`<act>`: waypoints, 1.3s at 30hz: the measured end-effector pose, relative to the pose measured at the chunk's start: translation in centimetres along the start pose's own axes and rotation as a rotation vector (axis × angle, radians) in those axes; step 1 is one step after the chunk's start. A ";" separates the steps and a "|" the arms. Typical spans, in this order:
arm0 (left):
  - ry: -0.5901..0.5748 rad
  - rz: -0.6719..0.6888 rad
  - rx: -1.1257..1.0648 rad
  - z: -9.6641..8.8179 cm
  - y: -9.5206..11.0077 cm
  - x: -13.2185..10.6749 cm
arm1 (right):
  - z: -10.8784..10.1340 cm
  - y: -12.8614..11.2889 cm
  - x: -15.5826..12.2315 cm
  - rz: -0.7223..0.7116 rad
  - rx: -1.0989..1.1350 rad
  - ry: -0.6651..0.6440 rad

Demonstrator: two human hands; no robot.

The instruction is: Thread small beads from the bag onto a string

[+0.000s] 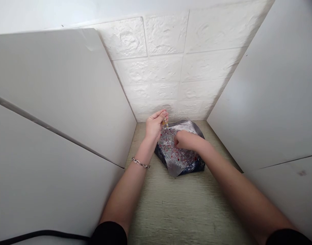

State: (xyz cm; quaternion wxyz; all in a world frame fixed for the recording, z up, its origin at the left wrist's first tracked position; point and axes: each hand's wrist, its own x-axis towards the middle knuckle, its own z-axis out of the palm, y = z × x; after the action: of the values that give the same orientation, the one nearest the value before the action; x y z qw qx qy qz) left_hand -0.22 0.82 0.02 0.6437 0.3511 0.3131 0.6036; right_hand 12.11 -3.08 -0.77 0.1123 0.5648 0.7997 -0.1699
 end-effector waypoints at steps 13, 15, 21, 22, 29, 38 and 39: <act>0.017 -0.006 -0.015 0.2 0.3 -0.2 | -1.5 -1.5 -2.1 0.021 -0.027 -0.078; 0.018 -0.009 -0.016 0.2 0.3 -0.2 | -1.8 -2.0 -2.6 0.001 -0.032 -0.172; 0.005 -0.020 -0.022 0.2 0.4 -0.3 | -1.9 -2.7 -2.8 -0.036 -0.039 -0.254; 0.006 -0.023 -0.022 0.2 0.4 -0.3 | -1.9 -2.7 -2.8 -0.041 -0.040 -0.257; -0.003 -0.035 -0.028 0.2 0.5 -0.3 | -1.6 -3.2 -2.7 -0.031 -0.083 -0.238; -0.043 -0.106 -0.001 0.2 0.5 -0.4 | 0.1 -3.4 -1.9 -0.003 -0.102 -0.188; -0.044 -0.110 0.000 0.2 0.5 -0.4 | 0.2 -3.4 -1.9 0.010 -0.104 -0.179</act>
State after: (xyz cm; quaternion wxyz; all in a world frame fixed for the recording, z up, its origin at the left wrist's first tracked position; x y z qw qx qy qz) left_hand -0.37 0.42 0.52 0.6826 0.3465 0.3178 0.5594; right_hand 9.54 -5.84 0.21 0.2134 0.5447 0.7914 -0.1772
